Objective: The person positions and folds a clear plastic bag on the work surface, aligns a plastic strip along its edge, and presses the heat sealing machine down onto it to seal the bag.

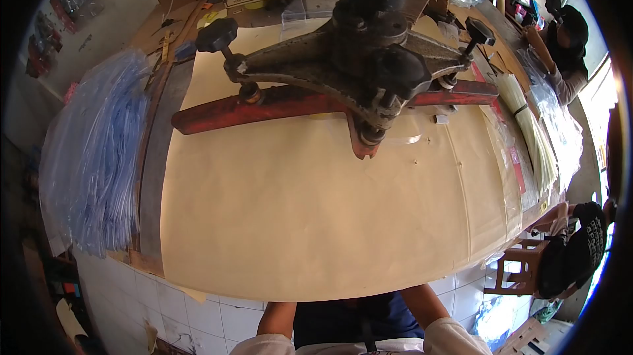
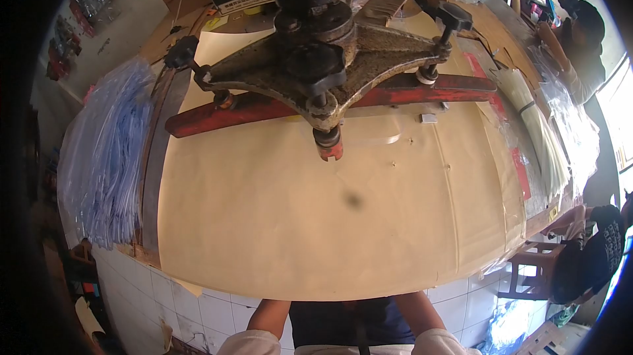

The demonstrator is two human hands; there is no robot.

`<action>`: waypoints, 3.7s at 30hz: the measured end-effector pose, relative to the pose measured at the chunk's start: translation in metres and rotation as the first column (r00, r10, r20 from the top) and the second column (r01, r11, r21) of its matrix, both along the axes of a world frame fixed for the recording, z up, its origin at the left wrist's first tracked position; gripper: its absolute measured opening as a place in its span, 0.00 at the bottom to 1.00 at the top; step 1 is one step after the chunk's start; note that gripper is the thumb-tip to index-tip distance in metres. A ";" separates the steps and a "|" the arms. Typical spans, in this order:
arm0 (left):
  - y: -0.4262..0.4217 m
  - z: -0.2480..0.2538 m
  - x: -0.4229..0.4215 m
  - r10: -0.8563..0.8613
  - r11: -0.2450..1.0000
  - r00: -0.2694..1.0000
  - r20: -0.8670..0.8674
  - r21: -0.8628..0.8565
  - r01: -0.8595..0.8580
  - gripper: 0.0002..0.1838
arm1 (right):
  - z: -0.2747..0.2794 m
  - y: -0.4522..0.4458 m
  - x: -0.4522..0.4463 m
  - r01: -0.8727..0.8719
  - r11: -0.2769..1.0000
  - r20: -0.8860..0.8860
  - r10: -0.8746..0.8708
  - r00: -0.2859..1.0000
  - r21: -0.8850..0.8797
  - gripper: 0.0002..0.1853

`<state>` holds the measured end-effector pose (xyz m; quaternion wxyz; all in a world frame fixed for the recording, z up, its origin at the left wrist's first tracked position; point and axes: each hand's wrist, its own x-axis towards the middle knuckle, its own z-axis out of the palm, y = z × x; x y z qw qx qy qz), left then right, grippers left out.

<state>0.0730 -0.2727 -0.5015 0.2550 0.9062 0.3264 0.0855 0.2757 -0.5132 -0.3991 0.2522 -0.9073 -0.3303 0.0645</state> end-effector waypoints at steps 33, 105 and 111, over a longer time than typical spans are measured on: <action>0.004 0.000 0.005 -0.019 1.000 1.000 -0.010 -0.002 0.019 0.25 | 0.004 0.001 0.001 -0.005 1.000 -0.005 0.005 1.000 -0.006 0.30; 0.015 0.313 0.008 -0.833 0.349 -0.111 -0.542 -0.669 0.656 0.29 | 0.249 0.046 -0.032 -0.980 0.170 -0.604 0.794 0.076 0.100 0.18; 0.012 0.441 0.139 -0.866 0.187 -0.273 -0.418 -0.779 0.599 0.27 | 0.298 0.133 0.066 -0.925 0.300 -0.859 0.510 -0.049 0.231 0.18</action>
